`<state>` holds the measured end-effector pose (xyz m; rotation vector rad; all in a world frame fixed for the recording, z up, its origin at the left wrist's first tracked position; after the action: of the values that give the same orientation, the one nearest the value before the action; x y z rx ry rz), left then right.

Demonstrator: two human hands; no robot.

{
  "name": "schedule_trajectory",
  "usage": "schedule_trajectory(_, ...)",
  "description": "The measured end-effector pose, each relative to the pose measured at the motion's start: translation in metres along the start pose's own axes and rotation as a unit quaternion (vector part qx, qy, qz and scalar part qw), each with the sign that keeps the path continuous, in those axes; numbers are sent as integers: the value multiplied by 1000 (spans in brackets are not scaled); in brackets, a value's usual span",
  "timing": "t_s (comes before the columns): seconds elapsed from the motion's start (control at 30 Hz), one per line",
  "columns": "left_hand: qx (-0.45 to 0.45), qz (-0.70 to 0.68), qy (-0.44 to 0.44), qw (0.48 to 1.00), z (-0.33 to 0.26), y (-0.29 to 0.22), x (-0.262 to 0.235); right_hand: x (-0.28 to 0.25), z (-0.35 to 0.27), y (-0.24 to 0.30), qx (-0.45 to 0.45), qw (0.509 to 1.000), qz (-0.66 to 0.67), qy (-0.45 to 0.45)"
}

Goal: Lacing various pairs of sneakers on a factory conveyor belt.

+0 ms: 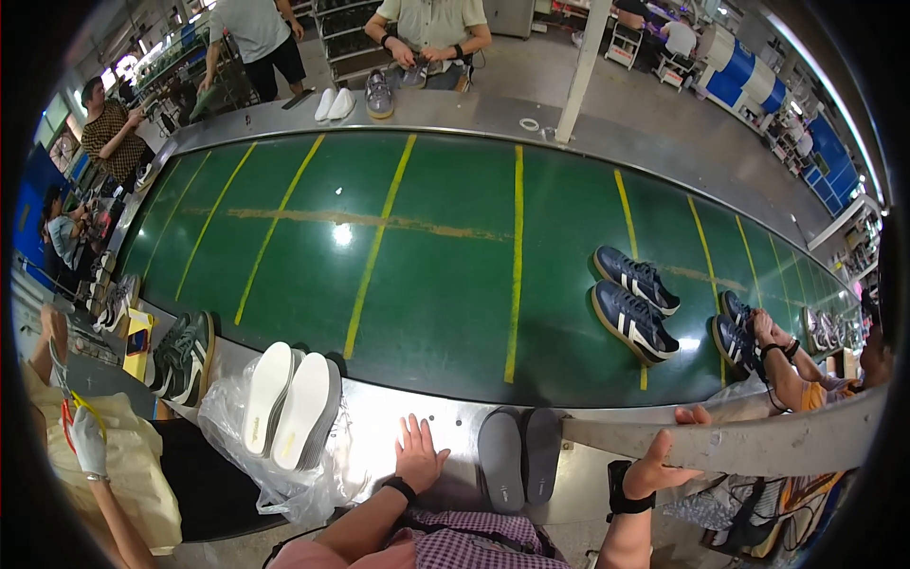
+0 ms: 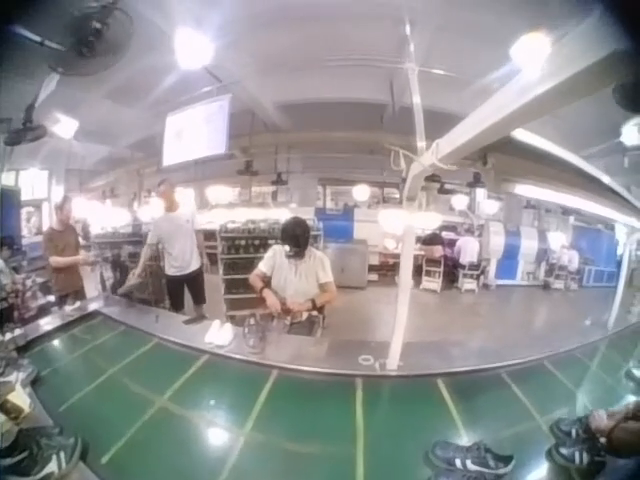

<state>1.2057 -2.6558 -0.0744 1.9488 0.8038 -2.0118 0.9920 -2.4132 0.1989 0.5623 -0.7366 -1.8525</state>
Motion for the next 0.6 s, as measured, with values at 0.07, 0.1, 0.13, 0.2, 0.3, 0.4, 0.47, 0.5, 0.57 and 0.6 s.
schedule_trajectory(0.07, -5, -6, 14, 1000, 0, 2, 3, 1, 0, 0, -14, 1000, 15, 6)
schedule_trajectory(0.1, -9, -21, 22, 1000, 0, 3, 5, 2, -1, -1, -6, 1000, 14, 3)
schedule_trajectory(0.13, -18, -33, 28, 999, 0, 4, 7, 3, -1, -3, 4, 1000, 14, 3)
schedule_trajectory(0.2, -11, -32, 21, 999, 1, 4, 8, 5, -3, -6, 12, 999, 34, -6)
schedule_trajectory(0.3, -12, -39, 7, 999, 2, 6, 11, 8, -7, -10, 27, 997, 67, -37)
schedule_trajectory(0.4, -7, -18, -11, 1000, 2, 7, 14, 10, -9, -10, 29, 994, 93, -40)
schedule_trajectory(0.47, -4, -17, 0, 1000, 3, 8, 18, 10, -11, -16, 76, 987, 132, -45)
schedule_trajectory(0.5, -14, -27, 7, 1000, 4, 10, 20, 11, -12, -16, 72, 987, 137, -41)
schedule_trajectory(0.57, -25, -7, 26, 999, 4, 14, 24, 12, -13, -16, 57, 990, 126, -30)
schedule_trajectory(0.6, -23, -22, 15, 999, 4, 14, 22, 14, -13, -15, 47, 992, 117, -14)
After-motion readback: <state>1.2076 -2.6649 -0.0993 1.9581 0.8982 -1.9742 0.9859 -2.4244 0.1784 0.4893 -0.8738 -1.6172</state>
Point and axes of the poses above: each hand's wrist, its own z-axis towards the middle knuckle, its own x-axis out of the palm, y = z × x, the point moved 6 cm from there along z, towards the middle knuckle, and after that the axes turned 8 degrees about -y, right-handed, at the moved point
